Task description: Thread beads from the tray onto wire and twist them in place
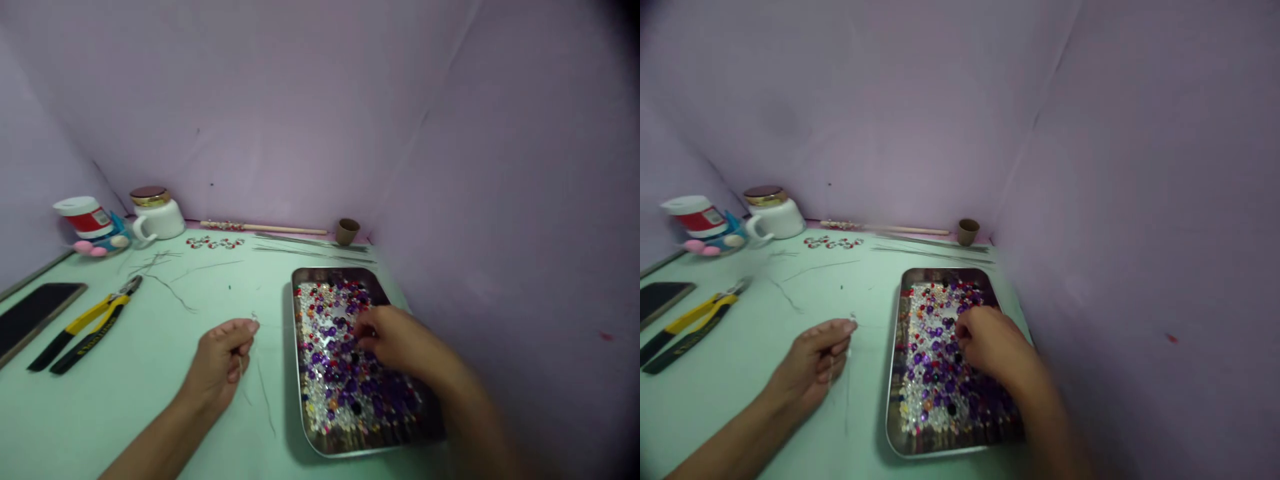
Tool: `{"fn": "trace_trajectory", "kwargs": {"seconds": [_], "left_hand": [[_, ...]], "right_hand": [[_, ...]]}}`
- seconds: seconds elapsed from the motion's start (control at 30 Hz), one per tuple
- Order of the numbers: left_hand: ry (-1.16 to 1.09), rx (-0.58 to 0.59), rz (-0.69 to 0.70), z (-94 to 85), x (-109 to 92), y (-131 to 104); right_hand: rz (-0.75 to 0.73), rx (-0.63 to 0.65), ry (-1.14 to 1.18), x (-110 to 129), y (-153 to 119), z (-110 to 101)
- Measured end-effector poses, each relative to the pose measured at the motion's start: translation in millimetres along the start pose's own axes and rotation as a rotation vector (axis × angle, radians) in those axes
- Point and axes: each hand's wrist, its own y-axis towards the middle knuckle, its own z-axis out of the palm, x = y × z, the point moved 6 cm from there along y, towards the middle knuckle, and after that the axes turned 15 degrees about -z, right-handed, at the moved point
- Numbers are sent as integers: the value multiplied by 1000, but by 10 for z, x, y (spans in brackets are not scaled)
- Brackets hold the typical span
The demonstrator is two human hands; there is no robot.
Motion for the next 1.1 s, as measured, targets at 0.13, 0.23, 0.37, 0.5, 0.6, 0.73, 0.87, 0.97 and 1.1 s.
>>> {"fn": "trace_trajectory", "kwargs": {"seconds": [0.13, 0.23, 0.37, 0.5, 0.6, 0.73, 0.87, 0.97, 1.1], "left_hand": [[82, -1, 3, -83, 86, 103], [36, 41, 0, -156, 71, 125], [-26, 93, 10, -186, 39, 148], [-34, 104, 13, -195, 52, 159], [-18, 84, 24, -213, 57, 159], [16, 64, 52, -202, 39, 142], [34, 49, 54, -169, 26, 114], [56, 38, 53, -161, 17, 102], [66, 47, 64, -157, 6, 110]], "right_hand": [[-111, 98, 70, 98, 65, 132], [-44, 78, 57, -3, 23, 94], [76, 77, 48, -205, -86, 73], [94, 83, 89, -298, -137, 84], [104, 78, 76, -314, -131, 66], [107, 96, 83, -333, -119, 72], [119, 112, 91, -380, -127, 82], [124, 103, 85, -389, -134, 65], [99, 118, 81, -302, -129, 68]]}}
